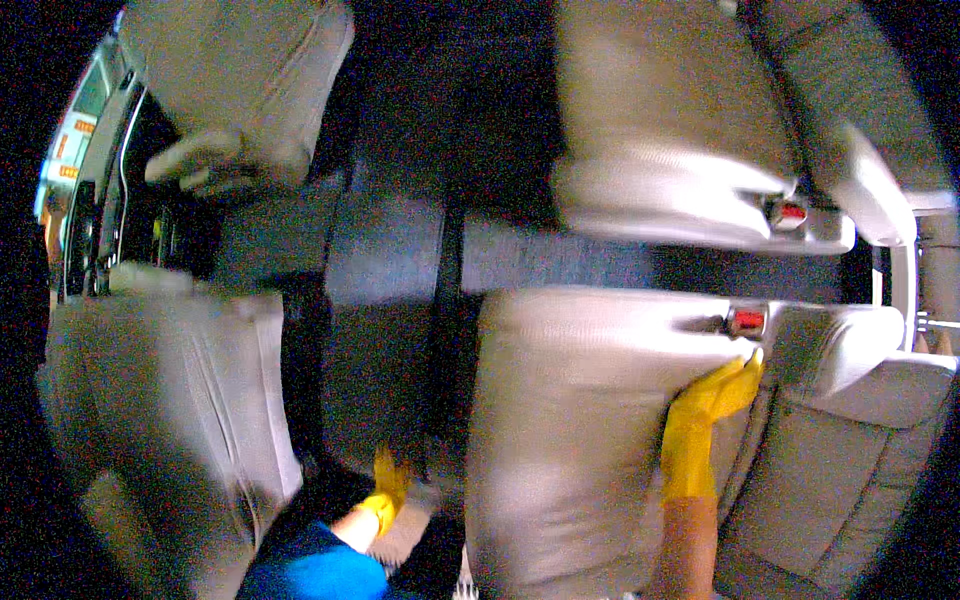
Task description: The person retrieves two car floor mats from a washing machine, carries them to a white car, and installs them in the front and rear footwells. The person adjusts the mats to fit the contours of the floor.
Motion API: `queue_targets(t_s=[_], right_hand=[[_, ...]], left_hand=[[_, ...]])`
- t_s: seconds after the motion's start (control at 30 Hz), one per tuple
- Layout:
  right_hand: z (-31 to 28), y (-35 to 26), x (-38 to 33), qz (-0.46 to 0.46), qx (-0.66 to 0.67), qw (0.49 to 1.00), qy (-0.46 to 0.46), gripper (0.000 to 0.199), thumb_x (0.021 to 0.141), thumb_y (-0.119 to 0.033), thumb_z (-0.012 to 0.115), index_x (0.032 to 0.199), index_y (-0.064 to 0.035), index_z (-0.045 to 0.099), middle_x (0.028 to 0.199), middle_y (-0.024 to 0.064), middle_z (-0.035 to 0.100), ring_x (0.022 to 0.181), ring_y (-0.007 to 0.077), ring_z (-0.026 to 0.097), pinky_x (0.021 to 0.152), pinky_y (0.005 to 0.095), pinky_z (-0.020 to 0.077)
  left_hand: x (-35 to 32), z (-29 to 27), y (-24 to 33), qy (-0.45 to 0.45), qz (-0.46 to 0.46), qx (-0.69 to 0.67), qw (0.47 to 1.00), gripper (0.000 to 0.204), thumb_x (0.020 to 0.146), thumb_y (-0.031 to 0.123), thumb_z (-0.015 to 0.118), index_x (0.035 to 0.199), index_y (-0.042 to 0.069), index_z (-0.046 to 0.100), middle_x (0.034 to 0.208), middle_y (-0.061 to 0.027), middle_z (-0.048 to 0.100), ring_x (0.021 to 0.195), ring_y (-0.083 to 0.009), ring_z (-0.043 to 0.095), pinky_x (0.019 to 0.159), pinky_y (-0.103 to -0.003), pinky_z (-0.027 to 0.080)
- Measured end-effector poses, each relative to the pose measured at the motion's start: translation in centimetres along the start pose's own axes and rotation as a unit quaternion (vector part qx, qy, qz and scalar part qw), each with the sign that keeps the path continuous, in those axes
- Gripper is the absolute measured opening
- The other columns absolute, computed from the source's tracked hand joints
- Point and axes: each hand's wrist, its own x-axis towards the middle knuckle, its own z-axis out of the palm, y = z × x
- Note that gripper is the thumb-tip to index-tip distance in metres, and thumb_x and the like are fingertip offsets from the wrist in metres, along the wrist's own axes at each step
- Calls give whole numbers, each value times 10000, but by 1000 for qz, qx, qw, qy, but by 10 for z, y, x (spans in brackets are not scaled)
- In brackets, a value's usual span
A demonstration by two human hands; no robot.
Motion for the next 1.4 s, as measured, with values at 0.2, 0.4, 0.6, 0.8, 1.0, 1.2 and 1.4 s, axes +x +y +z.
queue_targets(t_s=[0.2,0.4,0.6,0.8,1.0,1.2,1.4], right_hand=[[-5,-2,5,-27,-20,999,-35,531,952,-390,378,1029,90,591,987,279,628,899,433,595,789,477,473],[1,-6,17,104,-202,973,-39,540,907,-399,326,931,27,656,918,253,653,827,475,606,719,532,493],[6,-12,12,78,-297,947,-93,485,906,-368,358,949,10,659,974,212,661,845,414,643,738,525,514],[11,74,36,-27,-249,964,-86,535,885,-451,402,962,18,648,980,220,662,874,407,646,749,510,516],[-50,17,-66,-57,93,992,-65,590,832,-401,629,1181,68,550,1178,222,592,1107,325,554,965,381,409],[-169,-126,-236,121,254,958,-59,532,885,-290,594,1276,47,465,1286,253,482,1197,365,454,1048,425,331],[-296,-155,-397,27,300,931,-207,459,854,-107,622,1269,21,474,1286,201,493,1172,353,483,1017,416,362]], left_hand=[[-108,59,-59,-10,-9,-1,1000,556,801,263,624,1257,-24,489,1230,-272,528,1141,-413,498,984,-449,387],[-185,98,-72,-163,-176,-139,961,507,794,285,597,1212,0,554,1227,-260,548,1171,-380,507,1004,-402,395],[-219,154,-123,-70,-176,-272,944,472,813,269,613,1206,11,568,1225,-216,570,1172,-346,524,1002,-385,408],[-266,114,-101,-96,-119,-279,948,365,813,174,630,1149,37,587,1174,-162,605,1080,-295,581,936,-352,456],[-312,55,-87,-144,-129,-203,960,349,823,206,610,1151,85,608,1166,-150,618,1101,-303,578,937,-362,464],[-306,70,-107,-221,-97,-276,930,364,851,179,598,1196,65,573,1201,-146,605,1126,-274,571,951,-342,453],[-299,78,-152,-242,56,-183,951,338,847,203,600,1165,87,591,1153,-111,627,1048,-262,599,883,-325,478]])
